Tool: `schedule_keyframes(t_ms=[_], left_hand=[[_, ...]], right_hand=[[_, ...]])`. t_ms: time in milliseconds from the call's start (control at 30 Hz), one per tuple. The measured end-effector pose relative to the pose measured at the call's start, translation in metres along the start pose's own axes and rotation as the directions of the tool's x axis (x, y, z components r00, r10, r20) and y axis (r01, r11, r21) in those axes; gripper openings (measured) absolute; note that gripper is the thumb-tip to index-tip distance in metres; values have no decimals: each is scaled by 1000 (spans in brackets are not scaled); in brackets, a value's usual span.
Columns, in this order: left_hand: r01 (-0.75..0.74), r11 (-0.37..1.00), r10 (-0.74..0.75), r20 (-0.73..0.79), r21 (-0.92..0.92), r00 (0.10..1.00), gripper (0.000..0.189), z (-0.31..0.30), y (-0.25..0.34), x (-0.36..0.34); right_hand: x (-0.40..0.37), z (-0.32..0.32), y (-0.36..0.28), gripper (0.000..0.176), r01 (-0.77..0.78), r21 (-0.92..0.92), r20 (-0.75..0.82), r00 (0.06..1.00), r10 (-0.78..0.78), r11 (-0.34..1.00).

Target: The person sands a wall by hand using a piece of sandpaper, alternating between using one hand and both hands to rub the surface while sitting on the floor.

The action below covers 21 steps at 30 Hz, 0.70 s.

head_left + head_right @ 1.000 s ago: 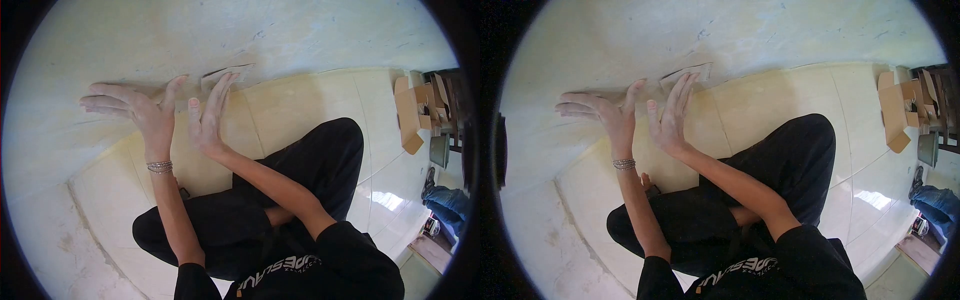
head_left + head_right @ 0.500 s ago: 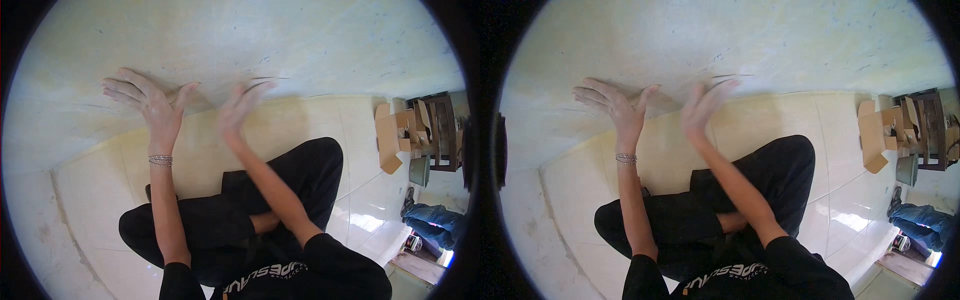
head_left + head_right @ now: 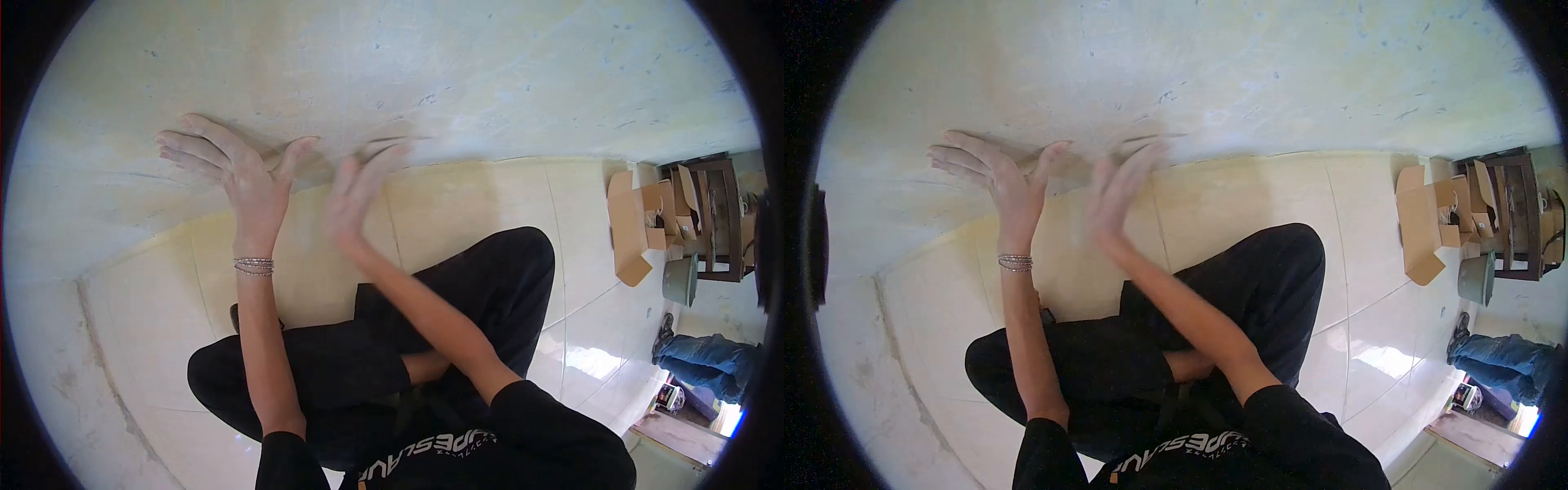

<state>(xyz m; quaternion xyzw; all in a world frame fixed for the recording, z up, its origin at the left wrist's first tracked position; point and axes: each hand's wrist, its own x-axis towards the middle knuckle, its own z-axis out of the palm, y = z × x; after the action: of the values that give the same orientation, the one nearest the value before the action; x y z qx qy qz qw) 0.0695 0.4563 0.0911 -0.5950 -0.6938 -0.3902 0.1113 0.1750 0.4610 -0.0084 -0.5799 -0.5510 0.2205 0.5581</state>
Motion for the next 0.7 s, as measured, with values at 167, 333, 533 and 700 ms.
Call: schedule_keyframes(t_ms=[167, 333, 533, 700], left_hand=[[-2, 1000, 1, 2, 17, 1000, 138, -1, 0, -1], [-24, 1000, 24, -9, -5, 1000, 134, 0, -4, -2], [-31, 999, 31, 11, 25, 999, 138, 1, -2, -1], [-31, 999, 31, -9, -17, 999, 133, 1, -1, -2]], right_hand=[[-21, 7, -8, 69, -39, 109, 67, 997, 32, 993], [44, -23, 5, 70, -101, 172, -187, 973, 133, 980], [-27, 7, -12, 77, 68, 111, 145, 986, -84, 991], [-27, 0, -19, 80, 84, 120, 214, 971, -108, 989]])
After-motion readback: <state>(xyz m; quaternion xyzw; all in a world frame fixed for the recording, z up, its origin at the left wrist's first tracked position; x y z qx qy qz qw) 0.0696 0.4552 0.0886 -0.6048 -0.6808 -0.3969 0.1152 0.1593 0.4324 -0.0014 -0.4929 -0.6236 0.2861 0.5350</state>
